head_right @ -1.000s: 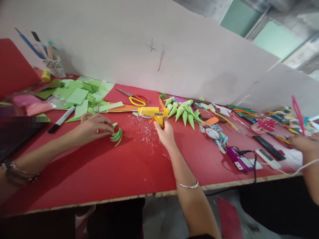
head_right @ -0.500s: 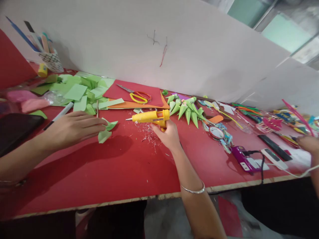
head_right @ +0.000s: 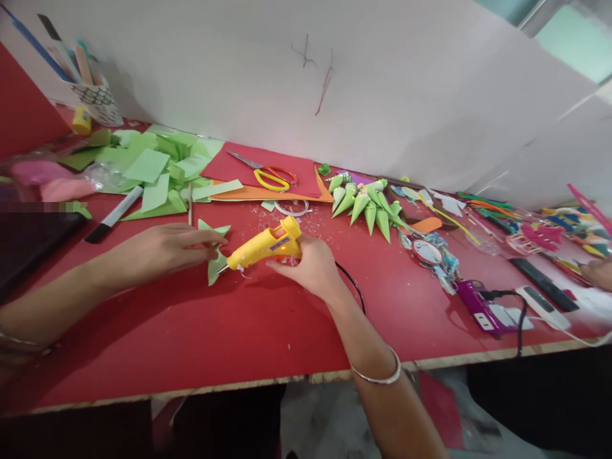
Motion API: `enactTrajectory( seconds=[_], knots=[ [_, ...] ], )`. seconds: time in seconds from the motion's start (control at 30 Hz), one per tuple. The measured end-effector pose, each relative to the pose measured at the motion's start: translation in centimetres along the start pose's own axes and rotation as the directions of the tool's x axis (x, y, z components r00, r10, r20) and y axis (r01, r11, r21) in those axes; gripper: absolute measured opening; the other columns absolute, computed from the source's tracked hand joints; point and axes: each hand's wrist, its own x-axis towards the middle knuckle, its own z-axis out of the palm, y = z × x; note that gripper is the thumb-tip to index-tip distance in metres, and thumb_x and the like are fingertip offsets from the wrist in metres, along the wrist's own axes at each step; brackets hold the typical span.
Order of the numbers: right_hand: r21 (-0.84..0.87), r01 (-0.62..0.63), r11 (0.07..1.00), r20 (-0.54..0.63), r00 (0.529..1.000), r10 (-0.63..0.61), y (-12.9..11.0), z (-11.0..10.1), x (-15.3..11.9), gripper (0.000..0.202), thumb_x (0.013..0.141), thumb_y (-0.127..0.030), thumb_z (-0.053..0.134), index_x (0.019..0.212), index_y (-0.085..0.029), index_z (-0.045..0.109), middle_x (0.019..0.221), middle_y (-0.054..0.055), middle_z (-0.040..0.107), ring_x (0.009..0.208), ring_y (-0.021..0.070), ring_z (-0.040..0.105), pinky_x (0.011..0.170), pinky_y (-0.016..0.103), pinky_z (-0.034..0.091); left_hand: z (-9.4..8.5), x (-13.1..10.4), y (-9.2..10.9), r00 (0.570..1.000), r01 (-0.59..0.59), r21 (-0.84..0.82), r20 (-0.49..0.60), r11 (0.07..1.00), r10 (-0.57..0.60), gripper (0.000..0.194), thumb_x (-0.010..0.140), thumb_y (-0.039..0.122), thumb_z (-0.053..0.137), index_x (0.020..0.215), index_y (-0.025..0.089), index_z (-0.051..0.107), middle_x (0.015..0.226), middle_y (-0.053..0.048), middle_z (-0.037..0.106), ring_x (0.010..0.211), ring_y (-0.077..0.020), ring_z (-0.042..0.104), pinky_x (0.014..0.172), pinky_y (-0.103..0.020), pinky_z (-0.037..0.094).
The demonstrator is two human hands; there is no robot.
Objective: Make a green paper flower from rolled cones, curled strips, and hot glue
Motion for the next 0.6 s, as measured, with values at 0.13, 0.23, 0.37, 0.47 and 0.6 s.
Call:
enactTrajectory(
  seconds=[0.13, 0.23, 0.37, 0.47, 0.6],
  knots=[
    [-0.057, -0.006, 0.998, 0.011, 1.0, 0.007, 0.07, -0.02, -0.03, 0.029, 0.062, -0.045, 0.062, 0.063, -0.018, 0.053, 0.049, -0.002, 0.047, 0.044, 0.0095, 0.041, 0.045, 0.024, 0.029, 0.22, 0.02, -0.07, 0.997, -0.074, 0.025, -0.027, 0.997, 0.075, 0.029, 0.085, 0.02, 0.035, 0.088, 0.027, 0.063, 0.106, -0.002, 0.062, 0.095, -0.0187, 0.056, 0.086, -0.032, 0.038],
    [-0.084, -0.023, 0.996, 0.047, 0.999, 0.027, -0.08, 0.08, -0.09, 0.022, 0.062, -0.038, 0.06, 0.062, -0.018, 0.052, 0.049, -0.003, 0.047, 0.044, 0.009, 0.041, 0.045, 0.023, 0.029, 0.33, -0.1, -0.09, 0.986, -0.144, 0.138, -0.069, 0.98, 0.154, 0.031, 0.085, 0.016, 0.034, 0.089, 0.025, 0.063, 0.102, -0.003, 0.063, 0.092, -0.0189, 0.057, 0.083, -0.033, 0.039],
    [-0.082, -0.046, 0.996, 0.108, 0.993, 0.055, -0.46, 0.25, -0.18, 0.017, 0.062, -0.032, 0.057, 0.067, -0.017, 0.052, 0.053, -0.002, 0.051, 0.046, 0.009, 0.044, 0.045, 0.022, 0.029, 0.15, -0.11, 0.31, 0.967, -0.206, 0.359, -0.067, 0.91, 0.245, 0.031, 0.085, 0.011, 0.034, 0.088, 0.022, 0.063, 0.103, -0.003, 0.063, 0.087, -0.0165, 0.059, 0.079, -0.029, 0.041],
    [-0.073, -0.058, 0.996, 0.131, 0.989, 0.067, -0.69, 0.35, -0.21, 0.015, 0.062, -0.03, 0.055, 0.069, -0.016, 0.052, 0.053, -0.002, 0.051, 0.045, 0.0086, 0.044, 0.045, 0.021, 0.028, 0.03, -0.06, 0.54, 0.955, -0.224, 0.397, -0.091, 0.89, 0.281, 0.027, 0.085, 0.011, 0.037, 0.087, 0.021, 0.062, 0.1, -0.002, 0.064, 0.085, -0.0153, 0.059, 0.078, -0.027, 0.042],
    [-0.078, -0.058, 0.995, 0.141, 0.988, 0.069, -0.87, 0.47, -0.19, 0.014, 0.062, -0.027, 0.055, 0.07, -0.016, 0.053, 0.052, -0.003, 0.048, 0.045, 0.0078, 0.041, 0.046, 0.021, 0.028, 0.05, -0.07, 0.56, 0.943, -0.241, 0.364, -0.132, 0.9, 0.306, 0.026, 0.085, 0.011, 0.038, 0.088, 0.021, 0.062, 0.098, -0.002, 0.064, 0.084, -0.0154, 0.059, 0.077, -0.028, 0.042]
  ],
)
